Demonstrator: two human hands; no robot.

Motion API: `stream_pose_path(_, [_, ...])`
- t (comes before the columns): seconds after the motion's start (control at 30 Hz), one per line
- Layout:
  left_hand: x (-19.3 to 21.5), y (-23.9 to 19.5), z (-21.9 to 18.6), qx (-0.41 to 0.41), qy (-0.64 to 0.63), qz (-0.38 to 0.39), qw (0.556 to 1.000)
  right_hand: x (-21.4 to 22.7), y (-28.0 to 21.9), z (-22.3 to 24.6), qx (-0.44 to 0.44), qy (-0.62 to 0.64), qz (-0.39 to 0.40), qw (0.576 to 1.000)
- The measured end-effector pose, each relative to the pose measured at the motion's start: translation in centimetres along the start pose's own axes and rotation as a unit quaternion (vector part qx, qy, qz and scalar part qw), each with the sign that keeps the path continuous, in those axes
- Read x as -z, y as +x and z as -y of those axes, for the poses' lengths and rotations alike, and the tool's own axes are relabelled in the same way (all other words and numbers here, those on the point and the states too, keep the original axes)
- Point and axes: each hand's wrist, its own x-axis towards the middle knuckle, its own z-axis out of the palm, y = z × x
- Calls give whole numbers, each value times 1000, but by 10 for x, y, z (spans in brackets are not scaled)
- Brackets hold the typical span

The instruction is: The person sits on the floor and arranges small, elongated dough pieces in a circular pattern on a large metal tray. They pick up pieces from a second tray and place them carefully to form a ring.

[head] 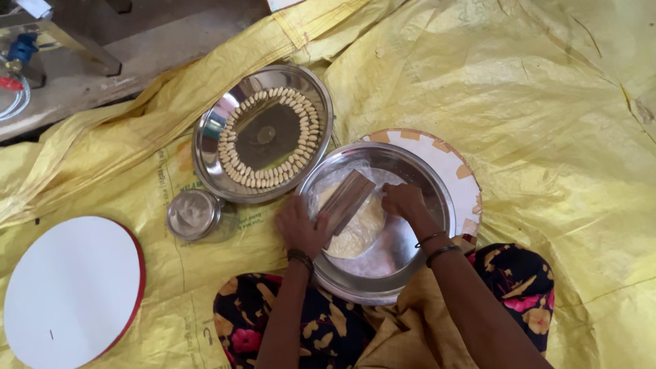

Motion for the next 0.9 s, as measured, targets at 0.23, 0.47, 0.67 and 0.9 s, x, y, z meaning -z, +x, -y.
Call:
stream_pose_path(0.23, [18,5,-52,1,2,102,995,-11,-1,-1,22,-28,-36,999])
stream_pose_path(0.47, [26,30,-73,124,-3,181,976,-14,-2,0,43,-32,-68,996])
stream_pose_path(0.67, [32,38,-88,159,39,202,966,-14,-11,-1,50,-42,-54,996])
stream_pose_path(0.9, [10,18,-110,35,71,124,989,-11,-9,3,48,-38,-56,997])
